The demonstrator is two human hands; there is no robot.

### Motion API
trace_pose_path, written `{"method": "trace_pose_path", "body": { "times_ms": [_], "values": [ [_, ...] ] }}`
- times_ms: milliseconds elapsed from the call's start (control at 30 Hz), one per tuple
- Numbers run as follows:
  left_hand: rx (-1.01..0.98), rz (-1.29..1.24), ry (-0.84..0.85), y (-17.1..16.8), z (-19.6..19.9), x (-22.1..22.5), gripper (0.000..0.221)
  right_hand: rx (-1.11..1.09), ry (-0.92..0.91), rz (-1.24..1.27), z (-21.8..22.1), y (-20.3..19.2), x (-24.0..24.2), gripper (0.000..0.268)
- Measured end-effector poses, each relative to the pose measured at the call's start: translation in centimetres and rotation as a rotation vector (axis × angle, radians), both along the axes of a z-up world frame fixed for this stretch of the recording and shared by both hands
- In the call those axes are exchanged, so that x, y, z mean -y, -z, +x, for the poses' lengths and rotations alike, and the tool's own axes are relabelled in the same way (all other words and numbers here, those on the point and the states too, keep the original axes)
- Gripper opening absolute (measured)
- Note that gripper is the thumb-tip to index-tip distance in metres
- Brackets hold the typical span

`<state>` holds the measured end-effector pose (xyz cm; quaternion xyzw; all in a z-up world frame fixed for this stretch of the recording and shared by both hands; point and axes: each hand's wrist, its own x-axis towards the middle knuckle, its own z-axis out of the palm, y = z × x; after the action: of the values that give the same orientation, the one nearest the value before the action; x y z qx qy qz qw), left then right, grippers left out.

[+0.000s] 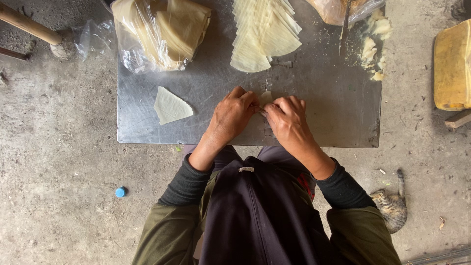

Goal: The person folds triangular wrappers, scoops a granular filling into each one, and folds them into sealed packets. They repeat this process for multiple wrappers, stacking the finished packets on the table.

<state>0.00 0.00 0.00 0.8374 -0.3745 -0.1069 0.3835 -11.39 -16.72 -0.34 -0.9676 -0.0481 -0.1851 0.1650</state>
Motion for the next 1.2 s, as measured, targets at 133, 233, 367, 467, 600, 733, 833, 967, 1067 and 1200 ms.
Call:
{"method": "trace_pose_path", "body": {
  "times_ms": [133, 233, 367, 467, 600, 733, 833, 967, 1067, 1200],
  "values": [
    [0.135, 0.010, 0.026, 1.0, 0.0, 0.0, 0.019, -0.040, -0.021, -0.012, -0.3, -0.2, 0.2, 0.024],
    [0.176, -0.040, 0.078, 1.3, 0.2, -0.4, 0.020, -0.050, -0.016, -0.064, 0.2, -0.4, 0.1, 0.020],
    [0.186, -0.101, 0.091, 1.2, 0.5, -0.8, 0.028, -0.039, 0.043, -0.073, 0.6, -0.4, 0.1, 0.018],
    [0.120, -0.089, 0.015, 1.1, 0.4, -0.3, 0.020, 0.004, 0.040, -0.064, 0.7, -0.4, -0.2, 0.018],
    [-0.011, -0.028, -0.050, 0.2, 0.6, 0.1, 0.017, -0.060, 0.014, 0.015, 0.6, -1.2, 0.2, 0.023],
    [-0.013, -0.087, -0.077, -0.5, 0.6, 0.2, 0.018, -0.074, 0.012, 0.013, 0.4, -1.2, 0.3, 0.016],
    [0.008, -0.112, -0.073, -0.4, 0.3, 0.1, 0.015, -0.055, 0.056, 0.002, 0.8, -0.1, 0.3, 0.014],
    [0.153, -0.106, 0.003, 0.9, 0.6, -0.3, 0.017, -0.009, 0.076, -0.013, 0.6, 0.7, 0.2, 0.014],
    [0.221, -0.133, 0.036, 1.4, 0.8, -0.6, 0.019, 0.019, 0.051, 0.068, 0.2, 0.1, 0.2, 0.023],
    [0.180, -0.062, 0.019, 1.4, 0.7, -0.1, 0.019, -0.009, 0.071, -0.018, 0.1, 0.3, 0.3, 0.016]
  ]
}}
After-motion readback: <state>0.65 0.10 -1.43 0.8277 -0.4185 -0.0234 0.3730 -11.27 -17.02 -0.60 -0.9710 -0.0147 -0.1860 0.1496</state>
